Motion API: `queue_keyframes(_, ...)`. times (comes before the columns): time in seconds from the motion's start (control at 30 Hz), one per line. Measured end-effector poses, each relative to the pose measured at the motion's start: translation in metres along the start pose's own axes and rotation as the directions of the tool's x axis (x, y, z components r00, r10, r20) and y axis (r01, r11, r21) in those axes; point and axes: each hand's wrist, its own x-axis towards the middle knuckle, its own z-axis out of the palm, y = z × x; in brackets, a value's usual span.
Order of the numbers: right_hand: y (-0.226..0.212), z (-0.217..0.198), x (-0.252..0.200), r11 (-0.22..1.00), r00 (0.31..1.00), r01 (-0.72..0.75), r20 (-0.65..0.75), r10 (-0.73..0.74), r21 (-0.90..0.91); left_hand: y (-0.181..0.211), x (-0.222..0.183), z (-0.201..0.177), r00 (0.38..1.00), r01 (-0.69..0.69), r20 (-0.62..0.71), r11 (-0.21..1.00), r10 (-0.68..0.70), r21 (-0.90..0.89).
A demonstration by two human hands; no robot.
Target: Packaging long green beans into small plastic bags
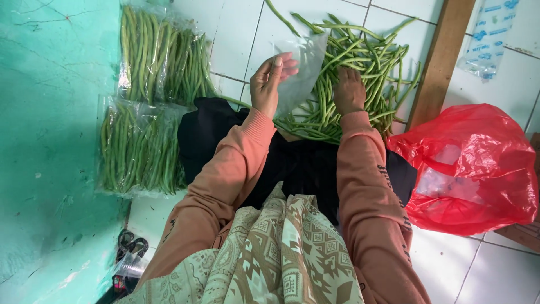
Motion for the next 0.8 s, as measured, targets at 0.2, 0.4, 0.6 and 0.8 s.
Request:
queue_keyframes(0.2,-0.005,0.014,-0.02,0.98,0.998,0.035,-0.05,-0.045,-0.196,-0.019,0.003,-0.007,0.999,-0.046,-0.013,0.997,0.045,-0.069)
queue_keyframes(0.4,-0.025,-0.09,-0.076,0.969,1.0,-0.022,0.005,0.021,0.248,-0.045,0.001,-0.011,0.991,-0.12,0.036,0.965,0.132,-0.235)
queue_keyframes(0.6,0.004,-0.154,-0.134,0.657,0.952,-0.001,-0.2,0.231,0.754,-0.03,-0.032,-0.002,0.975,-0.199,0.087,0.979,0.202,-0.045)
queue_keyframes(0.8,-0.034,-0.224,-0.18,0.266,0.872,0.247,-0.334,0.359,0.932,-0.013,-0.07,0.009,0.972,-0.171,0.145,0.981,0.183,-0.094)
